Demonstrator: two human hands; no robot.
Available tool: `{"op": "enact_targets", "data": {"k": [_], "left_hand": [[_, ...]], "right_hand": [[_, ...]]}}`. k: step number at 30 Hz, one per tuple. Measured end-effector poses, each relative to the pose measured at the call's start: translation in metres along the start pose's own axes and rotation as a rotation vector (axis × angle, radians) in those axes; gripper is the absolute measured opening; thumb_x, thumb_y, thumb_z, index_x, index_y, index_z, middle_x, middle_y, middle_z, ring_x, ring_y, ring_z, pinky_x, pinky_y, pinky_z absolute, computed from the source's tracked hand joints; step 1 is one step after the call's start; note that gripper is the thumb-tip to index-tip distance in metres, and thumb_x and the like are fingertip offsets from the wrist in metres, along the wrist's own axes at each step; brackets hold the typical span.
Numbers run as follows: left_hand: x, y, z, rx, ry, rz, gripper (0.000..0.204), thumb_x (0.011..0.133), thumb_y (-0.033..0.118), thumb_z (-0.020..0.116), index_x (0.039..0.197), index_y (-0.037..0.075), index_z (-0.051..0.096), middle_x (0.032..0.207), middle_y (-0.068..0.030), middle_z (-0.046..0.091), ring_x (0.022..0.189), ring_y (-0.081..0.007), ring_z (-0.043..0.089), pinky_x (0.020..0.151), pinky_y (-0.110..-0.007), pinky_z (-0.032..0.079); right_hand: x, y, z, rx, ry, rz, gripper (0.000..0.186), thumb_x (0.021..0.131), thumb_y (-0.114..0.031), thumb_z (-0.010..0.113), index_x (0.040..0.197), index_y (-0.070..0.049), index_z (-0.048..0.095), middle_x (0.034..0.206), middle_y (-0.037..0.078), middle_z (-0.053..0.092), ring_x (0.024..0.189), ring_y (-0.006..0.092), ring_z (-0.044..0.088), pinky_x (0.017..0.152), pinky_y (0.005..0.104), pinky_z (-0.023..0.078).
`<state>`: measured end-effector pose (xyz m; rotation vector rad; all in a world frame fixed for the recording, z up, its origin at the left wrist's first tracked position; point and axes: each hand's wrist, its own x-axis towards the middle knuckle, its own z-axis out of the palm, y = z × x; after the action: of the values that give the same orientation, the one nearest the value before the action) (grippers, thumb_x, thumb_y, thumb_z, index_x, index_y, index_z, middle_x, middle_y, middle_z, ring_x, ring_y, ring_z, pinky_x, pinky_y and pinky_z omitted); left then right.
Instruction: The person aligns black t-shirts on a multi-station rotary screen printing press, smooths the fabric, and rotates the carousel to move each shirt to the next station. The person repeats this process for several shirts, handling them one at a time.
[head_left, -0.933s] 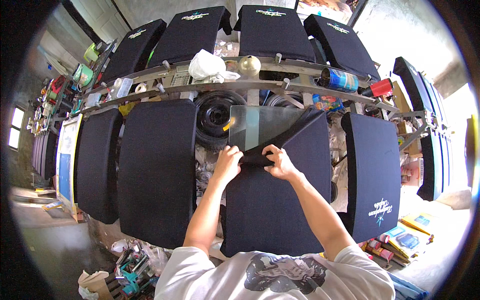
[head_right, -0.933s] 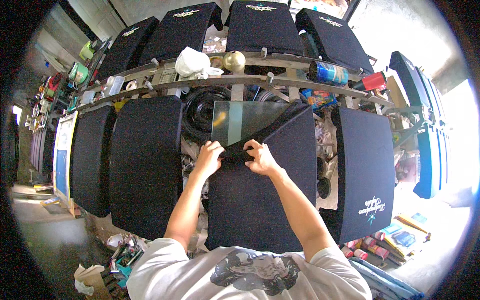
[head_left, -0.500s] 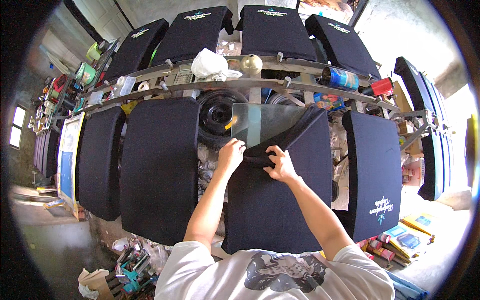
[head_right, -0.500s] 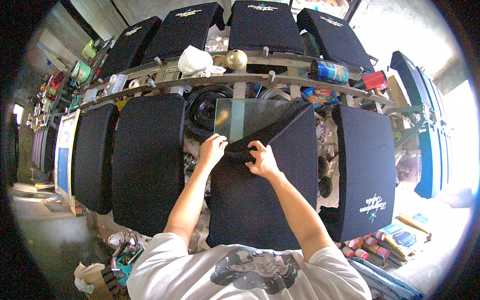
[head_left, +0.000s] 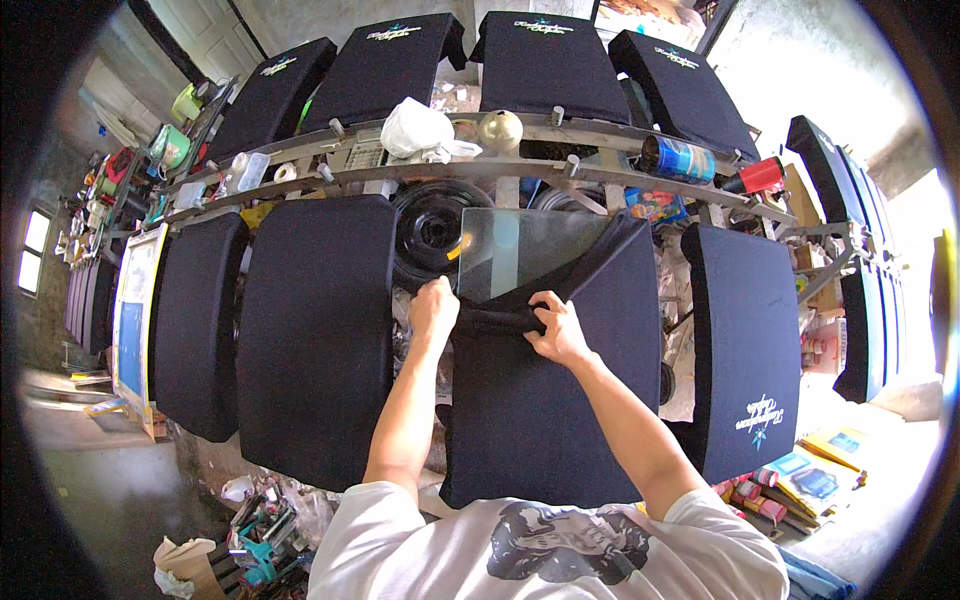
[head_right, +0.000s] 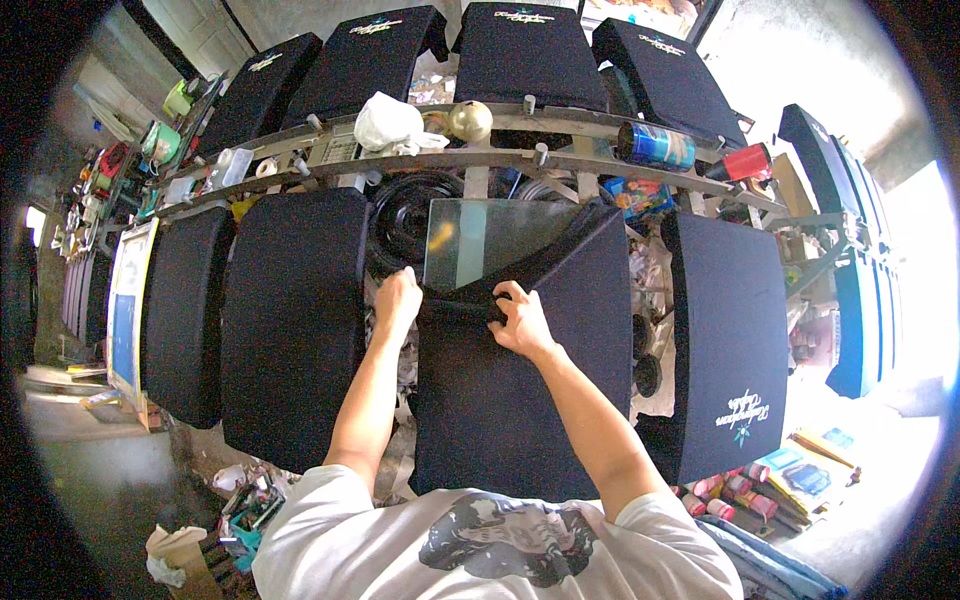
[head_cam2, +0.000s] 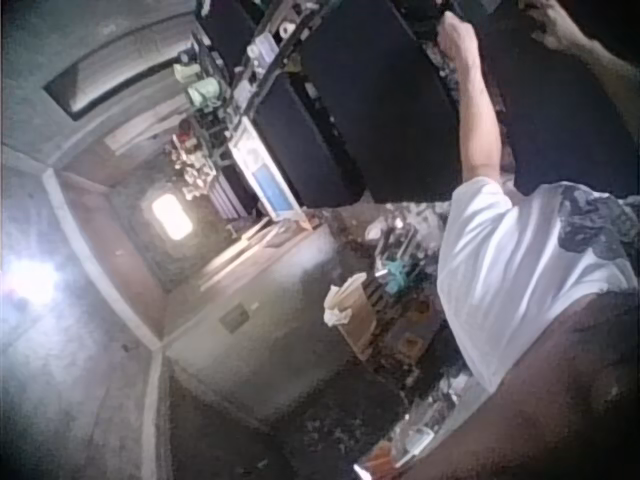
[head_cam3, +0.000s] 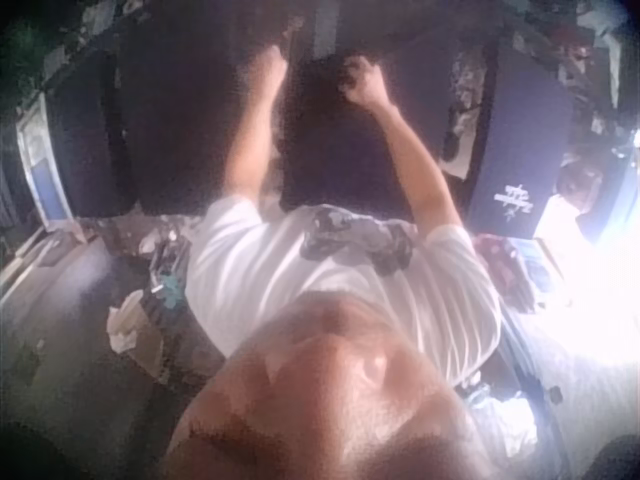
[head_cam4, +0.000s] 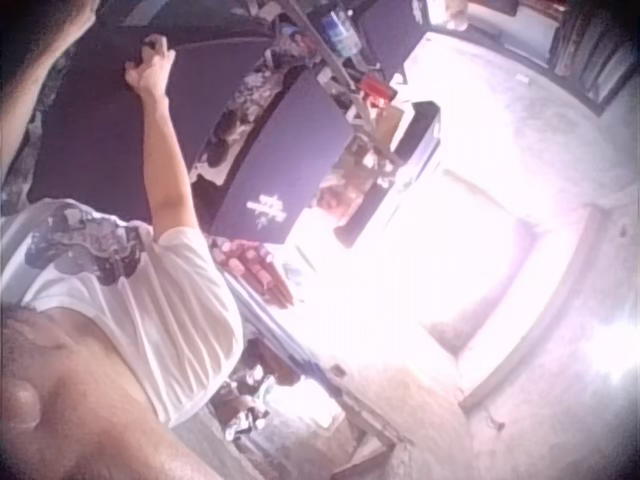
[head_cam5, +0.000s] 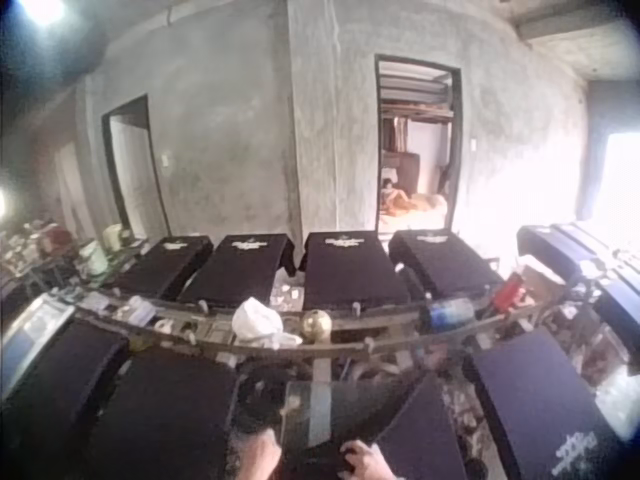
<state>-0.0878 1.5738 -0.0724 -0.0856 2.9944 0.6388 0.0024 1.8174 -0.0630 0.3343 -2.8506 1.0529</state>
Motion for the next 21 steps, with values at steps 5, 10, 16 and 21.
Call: {"op": "enact_targets", "data": {"k": [5,10,16,21], "left_hand": [[-0.011,0.001,-0.012,-0.301,0.167,0.39,0.036,0.089,0.029,0.067,0.105,-0.004,0.065,0.109,-0.0249,0.066,0.104,-0.0424,0.064,0.091,-0.049,0.05],[0.001,0.021,-0.026,-0.495,-0.251,0.5,0.035,0.077,0.015,0.079,0.107,0.001,0.07,0.103,-0.0194,0.072,0.093,-0.0325,0.07,0.084,-0.04,0.052],[0.089,0.015,-0.023,-0.871,-0.279,0.199,0.023,0.078,0.006,0.073,0.099,-0.003,0.069,0.088,-0.0088,0.072,0.083,-0.018,0.064,0.078,-0.031,0.047],[0.126,0.018,-0.029,-0.949,-0.35,0.093,0.028,0.08,0.011,0.073,0.103,-0.002,0.065,0.095,-0.0068,0.068,0.088,-0.016,0.059,0.084,-0.029,0.044]], "right_hand": [[0.021,-0.007,-0.006,0.076,0.108,0.07,0.032,0.067,-0.004,0.074,0.098,0.0,0.069,0.12,0.009,0.058,0.114,0.0321,0.057,0.1,0.0414,0.046],[0.071,-0.02,-0.024,0.152,0.188,-0.02,0.029,0.074,-0.003,0.072,0.103,-0.002,0.069,0.124,0.013,0.057,0.115,0.0343,0.058,0.098,0.0416,0.049],[0.102,-0.006,-0.031,0.102,0.094,0.1,0.036,0.082,-0.01,0.073,0.117,-0.003,0.064,0.135,0.016,0.049,0.12,0.0366,0.055,0.1,0.0424,0.048],[0.113,0.047,-0.033,-0.025,0.161,0.165,0.048,0.083,-0.01,0.072,0.128,-0.005,0.055,0.138,0.018,0.046,0.123,0.0412,0.053,0.102,0.0441,0.047]]}}
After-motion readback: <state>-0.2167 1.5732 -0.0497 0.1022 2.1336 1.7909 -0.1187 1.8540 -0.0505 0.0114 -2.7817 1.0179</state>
